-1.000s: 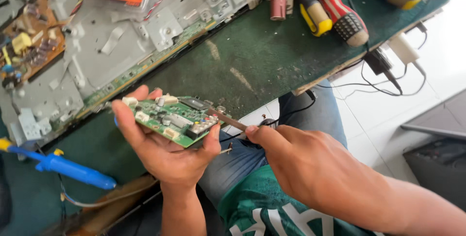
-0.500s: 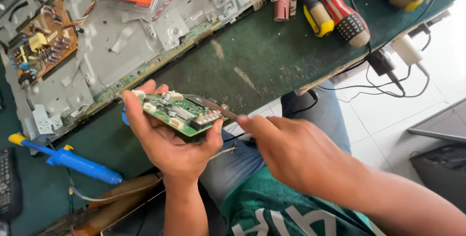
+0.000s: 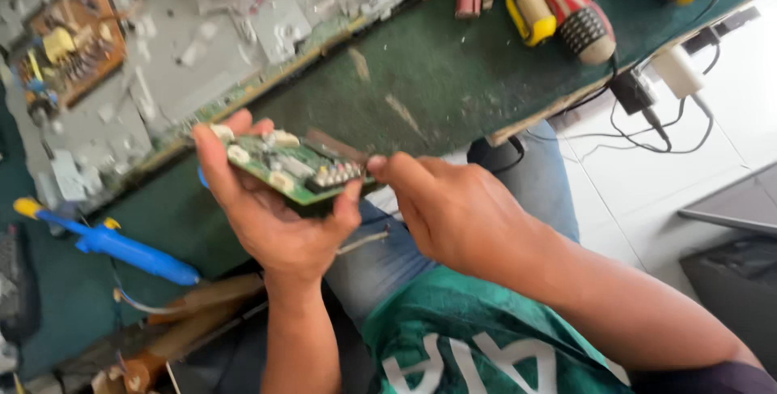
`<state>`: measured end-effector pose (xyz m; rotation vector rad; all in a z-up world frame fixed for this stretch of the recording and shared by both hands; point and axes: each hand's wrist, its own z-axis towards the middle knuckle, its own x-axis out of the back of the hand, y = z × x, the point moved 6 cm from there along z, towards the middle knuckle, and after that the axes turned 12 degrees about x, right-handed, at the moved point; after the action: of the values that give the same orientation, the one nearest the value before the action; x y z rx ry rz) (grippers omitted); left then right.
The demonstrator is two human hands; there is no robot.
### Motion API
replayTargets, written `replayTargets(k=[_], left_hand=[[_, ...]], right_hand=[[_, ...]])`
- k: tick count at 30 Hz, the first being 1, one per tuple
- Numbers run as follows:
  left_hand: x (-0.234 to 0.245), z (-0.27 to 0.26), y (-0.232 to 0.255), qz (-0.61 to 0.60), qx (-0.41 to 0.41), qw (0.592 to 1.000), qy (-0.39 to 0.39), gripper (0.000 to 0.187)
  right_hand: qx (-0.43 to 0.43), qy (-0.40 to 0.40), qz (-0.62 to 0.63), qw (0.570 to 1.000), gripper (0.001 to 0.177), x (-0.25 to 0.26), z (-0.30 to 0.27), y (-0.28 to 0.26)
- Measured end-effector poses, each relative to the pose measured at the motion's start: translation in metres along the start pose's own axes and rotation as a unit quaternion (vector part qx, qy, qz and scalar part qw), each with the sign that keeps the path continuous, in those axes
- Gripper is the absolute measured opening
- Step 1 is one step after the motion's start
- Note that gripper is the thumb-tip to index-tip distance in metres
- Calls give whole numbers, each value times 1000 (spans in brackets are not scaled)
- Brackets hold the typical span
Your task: The person solders a green circuit board using a soldering iron and solder wire. They then use a pair of pliers to trim excess solder from the board's components.
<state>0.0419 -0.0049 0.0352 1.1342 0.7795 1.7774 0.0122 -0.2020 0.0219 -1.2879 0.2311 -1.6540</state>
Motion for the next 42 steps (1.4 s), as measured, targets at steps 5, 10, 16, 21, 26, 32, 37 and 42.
replayTargets(k=[5,10,16,21,26,32,37,42], left_hand=[[3,2,-2,-2,-17,1000,15,120],[3,7,0,4,-29,1000,-2,118],[10,-2,-3,-2,-12,1000,6,115],[5,4,-6,-16,-24,999,25,119],[7,2,-2,-11,-57,998,-8,112],[8,4,-11,-40,-66,997,18,117],[13,6,-2,-19,-91,995,22,113],[14,-1,-4,3,-96,995,-2,105]], right_hand=[[7,26,41,999,12,5,-19,-9],[46,32,15,998,32,-7,-8,3],[53,42,25,997,25,-14,-10,2],[77,31,39,996,29,-6,-21,1],[70,46,13,996,10,-9,3,2],[26,45,24,998,25,-12,-28,8],[56,39,10,998,17,-11,-14,0],[27,32,28,999,27,-16,-18,3]])
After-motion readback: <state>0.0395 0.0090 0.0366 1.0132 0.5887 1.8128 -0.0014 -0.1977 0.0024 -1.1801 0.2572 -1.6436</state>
